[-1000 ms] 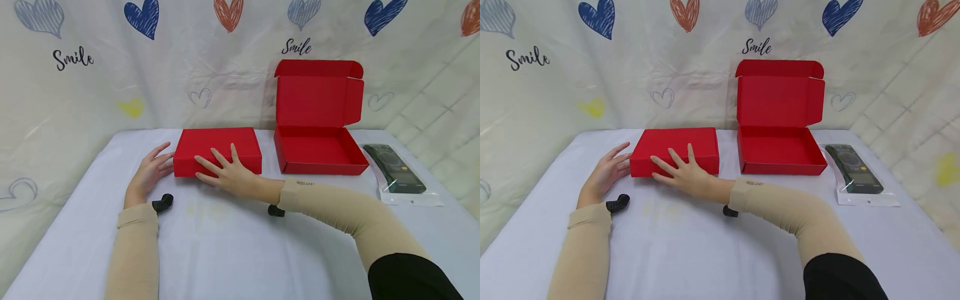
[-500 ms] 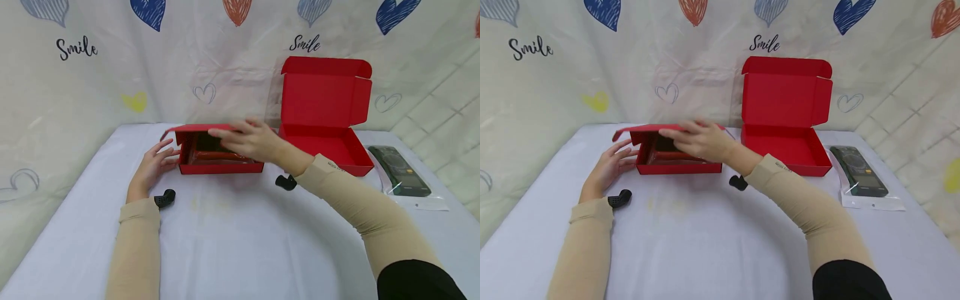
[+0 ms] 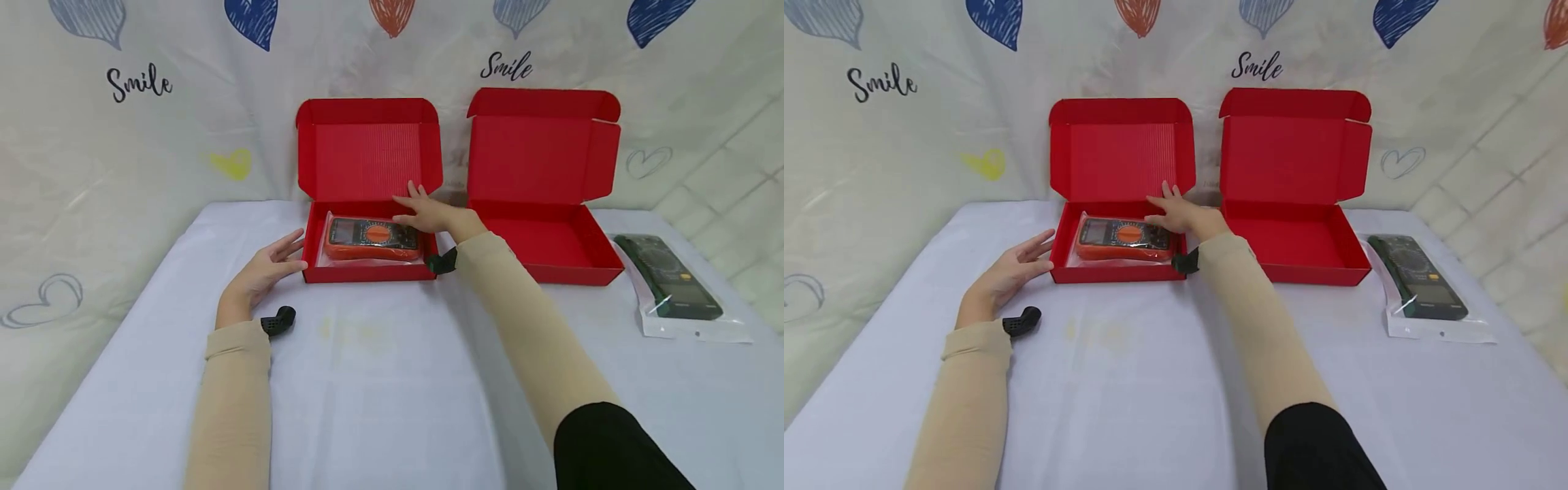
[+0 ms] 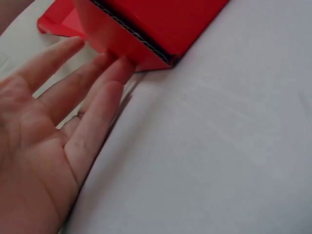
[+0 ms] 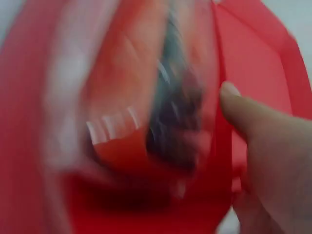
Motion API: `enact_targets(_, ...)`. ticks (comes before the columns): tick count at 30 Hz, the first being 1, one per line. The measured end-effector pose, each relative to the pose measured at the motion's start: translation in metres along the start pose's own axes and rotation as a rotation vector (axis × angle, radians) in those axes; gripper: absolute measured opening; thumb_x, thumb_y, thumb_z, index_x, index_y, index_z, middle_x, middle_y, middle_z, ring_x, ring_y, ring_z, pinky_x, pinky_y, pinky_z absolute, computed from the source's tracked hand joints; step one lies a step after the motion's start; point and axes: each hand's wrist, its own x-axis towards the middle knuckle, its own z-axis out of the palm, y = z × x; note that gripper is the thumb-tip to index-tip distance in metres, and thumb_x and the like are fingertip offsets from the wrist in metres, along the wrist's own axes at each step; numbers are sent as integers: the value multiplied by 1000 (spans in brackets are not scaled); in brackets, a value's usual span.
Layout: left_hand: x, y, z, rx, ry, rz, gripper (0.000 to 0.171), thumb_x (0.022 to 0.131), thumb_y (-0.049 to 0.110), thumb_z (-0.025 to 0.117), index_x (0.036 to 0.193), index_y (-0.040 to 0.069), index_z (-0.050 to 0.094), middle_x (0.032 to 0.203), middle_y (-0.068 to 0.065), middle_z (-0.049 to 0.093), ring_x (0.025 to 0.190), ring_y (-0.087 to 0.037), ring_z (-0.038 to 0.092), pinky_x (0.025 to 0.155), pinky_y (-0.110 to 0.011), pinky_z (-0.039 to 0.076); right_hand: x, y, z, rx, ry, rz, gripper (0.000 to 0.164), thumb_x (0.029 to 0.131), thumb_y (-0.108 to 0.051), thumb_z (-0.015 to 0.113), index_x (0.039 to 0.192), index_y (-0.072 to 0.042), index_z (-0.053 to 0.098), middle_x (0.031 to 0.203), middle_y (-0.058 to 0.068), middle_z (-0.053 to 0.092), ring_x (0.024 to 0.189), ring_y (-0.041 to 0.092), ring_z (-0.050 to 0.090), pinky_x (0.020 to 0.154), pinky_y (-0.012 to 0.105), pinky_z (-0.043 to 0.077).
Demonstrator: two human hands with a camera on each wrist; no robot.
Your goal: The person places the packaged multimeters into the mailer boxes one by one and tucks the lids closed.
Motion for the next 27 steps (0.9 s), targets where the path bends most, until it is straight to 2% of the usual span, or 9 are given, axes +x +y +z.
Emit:
enact_targets(2, 1, 0, 0, -5, -21, -8, 79, 101, 10, 64, 166, 19, 20, 167, -10, 25, 150, -31, 31, 118, -45, 32, 3, -10, 8, -145, -42, 0, 76, 105, -49, 50, 166, -17, 18, 171, 15, -9, 155, 38, -9, 118, 69, 1)
enact_targets(4, 1, 0, -1, -4, -34, -4, 80, 100, 7, 64, 166, 20, 19, 168, -11, 25, 150, -32, 32, 116, -41, 36, 4, -22, 15, -219, -50, -13, 81, 100, -55, 57, 165, -19, 25, 171, 15, 2, 156, 39, -2, 116, 72, -2)
enact_targets(7, 1, 0, -1, -4, -36, 10, 81, 100, 5, 64, 166, 20, 20, 167, -10, 25, 149, -32, 33, 110, -35, 42, 5, -36, 26, -271, -104, -68, 93, 92, -55, 70, 165, -21, 23, 167, 13, 25, 152, 36, 20, 119, 68, 10)
enact_targets(10, 1, -1, 0, 2, -30, 17, 79, 100, 6, 64, 165, 21, 22, 168, -9, 24, 150, -32, 30, 109, -35, 44, 3, -41, 33, -279, -141, -106, 103, 88, -48, 79, 166, -22, 17, 159, 14, 35, 145, 31, 33, 119, 65, 18)
enact_targets(14, 2, 0, 4, 6, -54, 25, 79, 100, 7, 64, 165, 22, 23, 169, -7, 21, 151, -32, 26, 115, -46, 38, -1, -37, 33, -317, -44, -165, 103, 86, -40, 83, 165, -28, 18, 150, 13, 41, 135, 28, 41, 117, 62, 27)
enact_targets(18, 5, -3, 6, 28, -84, 45, 75, 99, 6, 63, 164, 15, 25, 168, -11, 22, 150, -35, 26, 119, -52, 30, -12, -37, 20, -327, 129, -232, 109, 80, -36, 88, 165, -31, 20, 143, 12, 46, 126, 27, 45, 104, 49, 47)
enact_targets(20, 5, -4, 5, 52, -82, 50, 72, 99, 6, 63, 162, 12, 29, 166, -12, 26, 149, -36, 28, 119, -51, 30, -22, -41, 9, -314, 223, -263, 110, 78, -36, 89, 165, -31, 21, 140, 12, 48, 123, 26, 47, 96, 45, 53)
enact_targets(23, 5, -6, 3, 79, -80, 63, 66, 99, 7, 63, 158, 8, 34, 163, -14, 31, 146, -36, 32, 117, -49, 33, -46, -49, -8, -308, 314, -291, 111, 77, -39, 89, 165, -32, 21, 137, 11, 50, 118, 25, 49, 86, 42, 58)
enact_targets(27, -1, -6, -2, 111, -63, 76, 63, 99, 9, 65, 156, 7, 38, 161, -15, 33, 145, -36, 35, 116, -46, 34, -94, -57, -15, -345, 310, -326, 108, 77, -45, 87, 164, -35, 22, 130, 9, 53, 108, 21, 54, 79, 39, 59)
